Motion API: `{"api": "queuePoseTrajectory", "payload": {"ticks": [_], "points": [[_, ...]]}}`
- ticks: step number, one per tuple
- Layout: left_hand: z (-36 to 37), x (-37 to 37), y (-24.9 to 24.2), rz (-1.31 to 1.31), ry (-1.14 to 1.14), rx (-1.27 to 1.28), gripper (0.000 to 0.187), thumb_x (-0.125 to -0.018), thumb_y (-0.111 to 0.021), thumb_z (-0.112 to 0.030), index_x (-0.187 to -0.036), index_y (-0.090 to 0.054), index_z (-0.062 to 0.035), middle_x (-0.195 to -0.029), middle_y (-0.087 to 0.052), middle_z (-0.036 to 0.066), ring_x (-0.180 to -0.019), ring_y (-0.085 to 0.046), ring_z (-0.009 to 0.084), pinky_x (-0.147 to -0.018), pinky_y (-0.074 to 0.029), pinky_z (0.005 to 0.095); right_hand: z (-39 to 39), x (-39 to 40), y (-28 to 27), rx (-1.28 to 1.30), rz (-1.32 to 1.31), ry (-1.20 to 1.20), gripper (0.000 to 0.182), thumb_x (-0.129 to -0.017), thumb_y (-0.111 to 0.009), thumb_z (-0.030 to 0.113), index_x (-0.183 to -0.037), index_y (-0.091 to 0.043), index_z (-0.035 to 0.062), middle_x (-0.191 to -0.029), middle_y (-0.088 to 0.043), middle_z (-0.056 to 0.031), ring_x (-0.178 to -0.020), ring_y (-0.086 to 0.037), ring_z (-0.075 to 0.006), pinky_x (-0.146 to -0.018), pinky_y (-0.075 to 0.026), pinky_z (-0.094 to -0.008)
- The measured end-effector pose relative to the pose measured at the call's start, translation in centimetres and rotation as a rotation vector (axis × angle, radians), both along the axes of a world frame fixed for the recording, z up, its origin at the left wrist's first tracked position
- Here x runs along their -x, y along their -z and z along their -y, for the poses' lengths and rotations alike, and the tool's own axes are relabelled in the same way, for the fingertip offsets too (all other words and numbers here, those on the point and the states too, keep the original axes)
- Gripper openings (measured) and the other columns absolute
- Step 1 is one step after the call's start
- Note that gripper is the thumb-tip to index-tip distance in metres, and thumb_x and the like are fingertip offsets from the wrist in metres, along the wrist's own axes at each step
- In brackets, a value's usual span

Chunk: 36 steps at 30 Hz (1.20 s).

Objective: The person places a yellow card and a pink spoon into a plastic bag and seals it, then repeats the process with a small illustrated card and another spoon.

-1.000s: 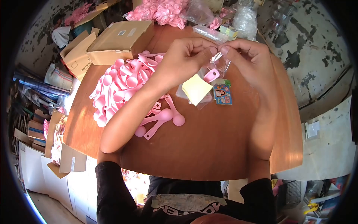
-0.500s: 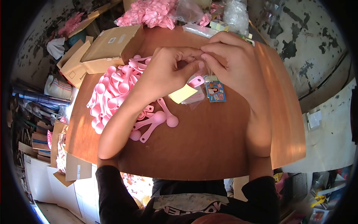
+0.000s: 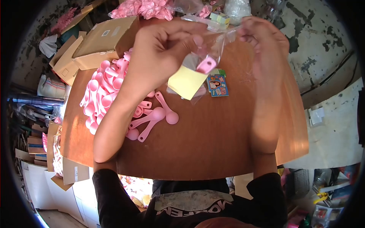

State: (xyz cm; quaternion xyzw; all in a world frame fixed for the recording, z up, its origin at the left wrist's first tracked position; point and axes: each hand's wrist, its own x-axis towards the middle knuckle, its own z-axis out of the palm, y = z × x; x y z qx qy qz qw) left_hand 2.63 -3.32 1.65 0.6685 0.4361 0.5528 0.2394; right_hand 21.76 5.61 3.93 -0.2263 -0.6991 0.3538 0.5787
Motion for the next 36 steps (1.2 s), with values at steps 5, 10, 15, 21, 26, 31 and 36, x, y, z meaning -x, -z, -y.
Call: {"api": "queuePoseTrajectory", "payload": {"ticks": [5,10,15,21,26,31,36], "points": [[0.3,0.5,-1.1,0.307,-0.066,-0.162,0.017,-0.091,-0.056,-0.001,-0.106,-0.061,0.0065,-0.087,-0.069,0.012,-0.078,-0.067,0.014,-0.07,-0.056,0.0258,-5.5,-6.9,-2.2,0.295,-0.417,-0.761,0.019,-0.082,-0.061,0.011,-0.094,-0.067,-0.003,-0.081,-0.067,-0.0081,-0.079,-0.062,-0.016,-0.073,-0.048,-0.0274],[0.9,0.5,-1.9,0.281,-0.087,-0.071,0.019,-0.093,-0.056,0.0,-0.111,-0.06,0.0066,-0.082,-0.071,0.012,-0.072,-0.068,0.0117,-0.061,-0.053,0.0187,-22.1,-18.7,13.3,-0.144,1.03,0.294,0.032,-0.077,-0.064,0.021,-0.104,-0.068,0.0038,-0.093,-0.068,-0.0083,-0.087,-0.065,-0.0227,-0.077,-0.05,-0.0344],[-0.5,1.4,-0.5,0.282,-0.097,-0.027,0.024,-0.091,-0.062,-0.006,-0.113,-0.06,0.0041,-0.095,-0.069,0.012,-0.087,-0.067,0.0138,-0.073,-0.053,0.023,-11.8,-14.1,10.0,0.159,0.999,0.867,0.043,-0.077,-0.069,0.023,-0.116,-0.066,0.0054,-0.099,-0.069,-0.0072,-0.089,-0.065,-0.0188,-0.079,-0.05,-0.0308],[-1.1,0.7,0.4,0.294,-0.021,-0.026,0.017,-0.089,-0.062,-0.006,-0.102,-0.065,0.0045,-0.092,-0.07,0.011,-0.082,-0.068,0.0141,-0.073,-0.056,0.0258,-2.0,-5.1,3.2,0.098,0.569,-0.149,0.039,-0.084,-0.072,0.024,-0.116,-0.065,0.0044,-0.097,-0.067,-0.0054,-0.088,-0.058,-0.0113,-0.076,-0.048,-0.0276],[-1.5,0.5,0.7,0.343,-0.031,-0.023,0.02,-0.088,-0.063,-0.008,-0.103,-0.063,0.0063,-0.091,-0.067,0.011,-0.08,-0.067,0.0161,-0.07,-0.056,0.0261,1.9,3.2,2.4,0.046,0.239,-0.317,0.028,-0.083,-0.072,0.024,-0.103,-0.069,0.0033,-0.088,-0.067,-0.0037,-0.08,-0.06,-0.0099,-0.071,-0.049,-0.0259],[-0.9,0.6,-0.4,0.425,-0.079,-0.058,0.042,-0.086,-0.069,-0.012,-0.122,-0.052,0.0037,-0.104,-0.061,0.012,-0.096,-0.062,0.018,-0.08,-0.052,0.0286,0.0,4.3,1.9,-0.189,0.278,-0.077,0.017,-0.086,-0.068,0.011,-0.093,-0.069,-0.0046,-0.076,-0.068,-0.0032,-0.071,-0.061,-0.007,-0.069,-0.048,-0.0221],[-1.3,0.7,-0.1,0.073,0.001,0.052,0.04,-0.093,-0.059,-0.015,-0.126,-0.044,0.0011,-0.11,-0.052,0.012,-0.103,-0.055,0.0213,-0.092,-0.048,0.0362,-1.6,2.5,2.4,-0.093,0.297,-0.248,0.019,-0.083,-0.071,0.015,-0.093,-0.072,-0.0012,-0.076,-0.069,-0.0049,-0.069,-0.063,-0.0087,-0.064,-0.05,-0.0237]]}}
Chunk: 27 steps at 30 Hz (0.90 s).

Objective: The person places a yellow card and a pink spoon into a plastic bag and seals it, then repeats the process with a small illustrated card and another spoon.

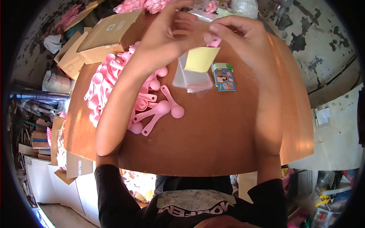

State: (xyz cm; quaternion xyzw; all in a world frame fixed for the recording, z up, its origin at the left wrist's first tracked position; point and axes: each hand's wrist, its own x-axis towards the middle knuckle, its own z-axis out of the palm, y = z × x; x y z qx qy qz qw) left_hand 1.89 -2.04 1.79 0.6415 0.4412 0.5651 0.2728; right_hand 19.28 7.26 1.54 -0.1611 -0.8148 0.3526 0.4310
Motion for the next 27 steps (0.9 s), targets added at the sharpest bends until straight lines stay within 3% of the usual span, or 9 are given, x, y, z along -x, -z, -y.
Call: {"api": "queuePoseTrajectory", "payload": {"ticks": [1,2,4,7,10,16,19,21,27], "points": [[-1.3,0.2,1.8,-0.079,-0.053,-0.134,0.067,-0.078,-0.078,-0.019,-0.132,-0.045,0.0025,-0.1,-0.063,0.012,-0.101,-0.061,0.0194,-0.083,-0.05,0.0321,0.4,-0.4,-0.6,0.048,0.044,-0.004,0.021,-0.086,-0.069,0.015,-0.097,-0.07,-0.0024,-0.082,-0.069,-0.0057,-0.075,-0.062,-0.0088,-0.07,-0.049,-0.0234],[-2.3,0.9,3.1,-0.082,0.057,-0.09,0.077,-0.075,-0.081,-0.016,-0.136,-0.038,0.0012,-0.101,-0.063,0.012,-0.105,-0.059,0.0189,-0.087,-0.048,0.0339,0.6,-0.8,-0.9,0.096,0.089,-0.007,0.022,-0.089,-0.066,0.015,-0.101,-0.068,-0.0036,-0.088,-0.068,-0.0065,-0.081,-0.061,-0.0089,-0.076,-0.048,-0.0231],[-2.4,0.2,3.7,-0.019,0.146,-0.075,0.07,-0.075,-0.079,-0.009,-0.133,-0.041,0.0017,-0.102,-0.064,0.01,-0.101,-0.061,0.0171,-0.085,-0.05,0.0324,0.6,-0.8,-0.7,0.083,0.054,-0.041,0.021,-0.09,-0.066,0.015,-0.101,-0.068,-0.0031,-0.087,-0.068,-0.0052,-0.083,-0.061,-0.0092,-0.077,-0.047,-0.0231],[-2.4,-0.2,3.4,0.038,0.216,-0.011,0.062,-0.075,-0.076,0.001,-0.128,-0.045,0.002,-0.102,-0.066,0.011,-0.097,-0.063,0.0148,-0.08,-0.053,0.0292,0.2,-0.5,-0.1,0.032,-0.07,0.018,0.021,-0.085,-0.071,0.016,-0.093,-0.07,-0.0035,-0.082,-0.069,-0.0064,-0.075,-0.063,-0.0097,-0.067,-0.049,-0.0228],[-1.0,-1.0,1.8,0.048,0.134,0.004,0.049,-0.076,-0.073,0.005,-0.119,-0.05,0.0026,-0.098,-0.067,0.011,-0.093,-0.064,0.0126,-0.074,-0.054,0.026,-0.1,-0.7,-0.2,0.108,-0.13,-0.033,0.023,-0.086,-0.071,0.017,-0.098,-0.07,-0.0022,-0.085,-0.069,-0.0053,-0.076,-0.062,-0.0088,-0.067,-0.049,-0.0225],[-1.7,-0.3,2.1,0.114,0.074,0.005,0.048,-0.076,-0.075,0.003,-0.117,-0.052,0.0032,-0.098,-0.069,0.012,-0.09,-0.066,0.0134,-0.074,-0.055,0.0265,0.4,-1.1,-0.5,0.279,-0.006,-0.105,0.023,-0.091,-0.062,0.015,-0.106,-0.065,-0.0016,-0.092,-0.069,-0.0067,-0.083,-0.063,-0.011,-0.073,-0.049,-0.0235],[-1.9,-0.1,2.2,0.077,0.062,-0.096,0.04,-0.081,-0.072,-0.002,-0.116,-0.054,0.0034,-0.096,-0.069,0.012,-0.086,-0.067,0.0132,-0.073,-0.055,0.0261,-0.1,-0.7,0.0,0.253,-0.061,-0.156,0.022,-0.091,-0.062,0.015,-0.105,-0.065,-0.0015,-0.094,-0.069,-0.0067,-0.085,-0.064,-0.0108,-0.072,-0.05,-0.0245],[-1.7,0.0,2.0,0.269,0.089,-0.07,0.029,-0.087,-0.067,-0.008,-0.112,-0.057,0.0045,-0.092,-0.07,0.011,-0.083,-0.067,0.0124,-0.07,-0.054,0.0246,-0.1,-0.7,0.2,0.301,-0.1,-0.117,0.02,-0.09,-0.063,0.013,-0.104,-0.065,-0.0009,-0.093,-0.069,-0.0069,-0.084,-0.064,-0.0106,-0.071,-0.051,-0.0253],[-2.0,0.8,2.1,0.241,-0.027,-0.079,0.022,-0.091,-0.064,-0.011,-0.105,-0.064,0.005,-0.089,-0.07,0.009,-0.077,-0.065,0.0089,-0.063,-0.052,0.0209,-0.2,-0.7,0.3,0.392,-0.215,-0.196,0.018,-0.088,-0.065,0.009,-0.101,-0.066,-0.004,-0.09,-0.069,-0.0093,-0.077,-0.066,-0.0127,-0.066,-0.054,-0.0251]]}}
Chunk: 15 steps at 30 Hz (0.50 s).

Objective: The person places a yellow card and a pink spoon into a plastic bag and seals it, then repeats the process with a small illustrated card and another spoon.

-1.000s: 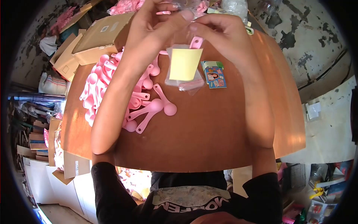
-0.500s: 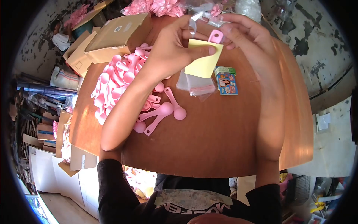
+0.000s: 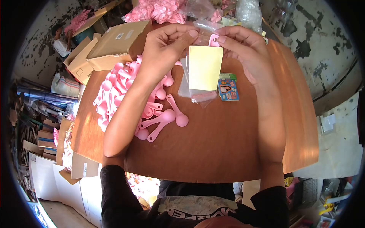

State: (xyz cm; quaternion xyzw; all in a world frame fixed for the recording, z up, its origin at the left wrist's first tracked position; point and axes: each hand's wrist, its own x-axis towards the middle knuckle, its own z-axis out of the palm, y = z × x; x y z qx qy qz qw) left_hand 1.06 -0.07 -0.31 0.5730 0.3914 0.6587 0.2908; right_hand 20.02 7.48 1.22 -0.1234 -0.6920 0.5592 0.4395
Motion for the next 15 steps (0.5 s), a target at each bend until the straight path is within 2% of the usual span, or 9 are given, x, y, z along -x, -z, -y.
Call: {"api": "queuePoseTrajectory", "payload": {"ticks": [1,3,7,10,12,15], "points": [[0.0,0.2,0.0,0.0,0.0,-0.002,0.022,-0.091,-0.064,-0.011,-0.105,-0.064,0.005,-0.089,-0.07,0.009,-0.077,-0.065,0.0089,-0.063,-0.052,0.0209,0.0,0.0,-0.1,-0.002,0.0,0.0,0.018,-0.088,-0.065,0.009,-0.101,-0.066,-0.004,-0.09,-0.069,-0.0093,-0.077,-0.066,-0.0127,-0.066,-0.054,-0.0251],[0.0,0.9,-0.1,-0.06,0.003,0.037,0.022,-0.091,-0.063,-0.011,-0.108,-0.066,0.0026,-0.092,-0.07,0.008,-0.082,-0.065,0.0098,-0.072,-0.053,0.0229,0.0,-0.1,-0.2,0.04,-0.021,-0.054,0.021,-0.088,-0.065,0.008,-0.104,-0.065,-0.0045,-0.091,-0.069,-0.0107,-0.078,-0.067,-0.0147,-0.067,-0.055,-0.0262],[0.5,1.2,-0.8,-0.09,0.003,0.03,0.022,-0.091,-0.063,-0.01,-0.109,-0.065,0.0025,-0.092,-0.071,0.008,-0.08,-0.065,0.0095,-0.07,-0.053,0.0225,-0.1,-0.2,-0.1,0.062,-0.042,-0.086,0.022,-0.088,-0.065,0.007,-0.107,-0.065,-0.0047,-0.093,-0.069,-0.0113,-0.079,-0.067,-0.0159,-0.068,-0.057,-0.0281],[1.1,1.4,-1.4,-0.059,0.063,0.013,0.023,-0.092,-0.062,-0.008,-0.112,-0.064,0.0022,-0.092,-0.071,0.008,-0.078,-0.065,0.0093,-0.07,-0.053,0.0224,0.0,-0.1,-0.2,0.002,-0.023,-0.071,0.021,-0.09,-0.06,0.007,-0.108,-0.064,-0.0028,-0.093,-0.068,-0.0092,-0.08,-0.064,-0.0133,-0.069,-0.054,-0.0278],[1.1,1.7,-1.4,-0.057,0.134,-0.002,0.022,-0.092,-0.062,-0.01,-0.11,-0.065,0.001,-0.094,-0.07,0.008,-0.077,-0.068,0.0101,-0.066,-0.057,0.022,-0.3,-0.4,-0.1,-0.018,-0.028,-0.133,0.018,-0.091,-0.059,0.004,-0.106,-0.065,-0.0038,-0.094,-0.068,-0.0098,-0.081,-0.065,-0.0142,-0.069,-0.054,-0.0283],[1.0,2.4,-1.3,-0.12,0.158,-0.029,0.02,-0.092,-0.059,-0.007,-0.109,-0.066,0.0006,-0.096,-0.07,0.008,-0.079,-0.068,0.0117,-0.067,-0.058,0.0224,-0.5,-0.9,-0.3,-0.066,-0.015,-0.192,0.017,-0.091,-0.056,0.001,-0.104,-0.066,-0.004,-0.097,-0.068,-0.0105,-0.084,-0.064,-0.0153,-0.072,-0.054,-0.0293]]}}
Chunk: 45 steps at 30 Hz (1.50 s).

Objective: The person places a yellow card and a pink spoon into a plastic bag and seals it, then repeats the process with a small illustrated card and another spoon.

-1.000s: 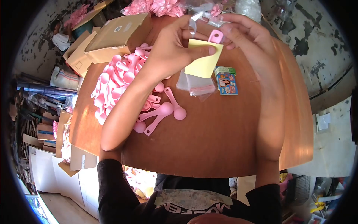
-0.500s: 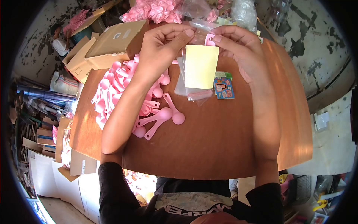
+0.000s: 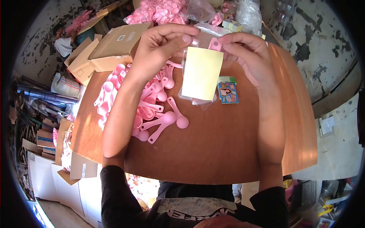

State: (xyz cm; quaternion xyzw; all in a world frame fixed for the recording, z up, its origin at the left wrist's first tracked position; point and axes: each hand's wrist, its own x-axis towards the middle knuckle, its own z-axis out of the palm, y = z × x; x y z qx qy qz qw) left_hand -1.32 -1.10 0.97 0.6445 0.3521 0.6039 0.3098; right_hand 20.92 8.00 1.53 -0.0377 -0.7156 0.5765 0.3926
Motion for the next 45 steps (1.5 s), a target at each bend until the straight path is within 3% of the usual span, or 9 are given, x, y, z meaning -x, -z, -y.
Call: {"api": "queuePoseTrajectory", "payload": {"ticks": [16,19,24,27,29,33,37,39,45], "points": [[0.4,0.6,-0.1,0.072,0.097,-0.047,0.012,-0.089,-0.062,-0.004,-0.098,-0.066,0.0023,-0.087,-0.069,0.007,-0.072,-0.062,0.0072,-0.059,-0.049,0.0197,1.0,0.8,0.1,-0.349,-0.076,0.086,0.019,-0.081,-0.069,-0.003,-0.1,-0.067,-0.0062,-0.101,-0.067,-0.0109,-0.085,-0.067,-0.0149,-0.073,-0.056,-0.0256],[1.2,-0.8,-1.2,-0.032,-0.088,-0.024,0.033,-0.073,-0.075,0.009,-0.102,-0.062,0.0009,-0.09,-0.068,0.008,-0.078,-0.065,0.0082,-0.061,-0.05,0.0177,1.7,1.1,-0.2,-0.346,-0.098,0.127,0.029,-0.075,-0.074,-0.006,-0.102,-0.065,-0.0061,-0.108,-0.064,-0.0114,-0.083,-0.067,-0.0139,-0.072,-0.056,-0.0233],[4.4,0.0,-3.0,-0.122,-0.07,-0.042,0.048,-0.071,-0.075,0.012,-0.114,-0.057,0.001,-0.103,-0.066,0.01,-0.086,-0.066,0.0125,-0.07,-0.056,0.0225,3.4,0.2,-1.5,-0.221,-0.008,0.051,0.039,-0.073,-0.074,-0.009,-0.11,-0.061,-0.0049,-0.113,-0.06,-0.01,-0.084,-0.067,-0.0134,-0.073,-0.056,-0.0222],[11.3,0.3,-4.0,-0.231,-0.158,-0.074,0.057,-0.064,-0.078,0.014,-0.116,-0.055,0.005,-0.103,-0.066,0.01,-0.088,-0.066,0.0153,-0.072,-0.057,0.025,3.7,-0.3,-2.0,-0.141,-0.092,0.085,0.03,-0.075,-0.072,-0.005,-0.104,-0.065,-0.0031,-0.106,-0.065,-0.01,-0.082,-0.067,-0.0136,-0.069,-0.055,-0.0249],[17.2,2.0,-5.3,-0.781,0.002,0.033,0.041,-0.062,-0.084,0.001,-0.099,-0.067,0.0012,-0.088,-0.071,0.009,-0.074,-0.069,0.0154,-0.065,-0.057,0.0283,3.4,-0.6,-2.5,-0.215,-0.087,0.147,0.029,-0.082,-0.068,0.0,-0.11,-0.061,-0.0025,-0.102,-0.064,-0.0099,-0.083,-0.066,-0.0136,-0.071,-0.055,-0.0258],[25.0,1.3,-0.2,-1.021,0.415,0.733,0.029,-0.076,-0.067,0.0,-0.104,-0.06,-0.0052,-0.095,-0.067,0.009,-0.079,-0.065,0.0275,-0.066,-0.052,0.0382,2.6,-1.0,-2.6,-0.441,-0.121,0.374,0.03,-0.086,-0.067,0.007,-0.114,-0.059,-0.0017,-0.095,-0.065,-0.0092,-0.086,-0.065,-0.0133,-0.073,-0.054,-0.0256],[30.8,3.0,13.6,-0.79,-0.028,1.023,0.029,-0.076,-0.067,-0.002,-0.104,-0.059,-0.0027,-0.087,-0.065,0.017,-0.083,-0.065,0.0347,-0.072,-0.05,0.0394,2.3,-1.3,-2.7,-0.407,-0.074,0.36,0.029,-0.086,-0.069,0.009,-0.112,-0.061,-0.0022,-0.093,-0.067,-0.0087,-0.084,-0.065,-0.0123,-0.073,-0.054,-0.0243],[35.6,4.2,23.3,-1.038,-0.281,1.073,0.043,-0.074,-0.073,-0.011,-0.113,-0.059,-0.004,-0.105,-0.064,0.017,-0.098,-0.062,0.0344,-0.085,-0.048,0.0407,2.2,-1.3,-2.6,-0.373,0.039,0.331,0.027,-0.086,-0.068,0.008,-0.11,-0.061,-0.0031,-0.092,-0.068,-0.0083,-0.081,-0.065,-0.0112,-0.073,-0.053,-0.0226],[33.8,0.3,21.9,-0.938,0.19,1.269,0.044,-0.08,-0.072,-0.024,-0.118,-0.058,-0.0055,-0.105,-0.066,0.014,-0.096,-0.064,0.0315,-0.084,-0.05,0.0382,0.2,0.2,0.3,-0.514,0.2,0.237,0.021,-0.087,-0.066,0.005,-0.106,-0.064,-0.0026,-0.089,-0.067,-0.0059,-0.079,-0.064,-0.0112,-0.072,-0.051,-0.0231]]}}
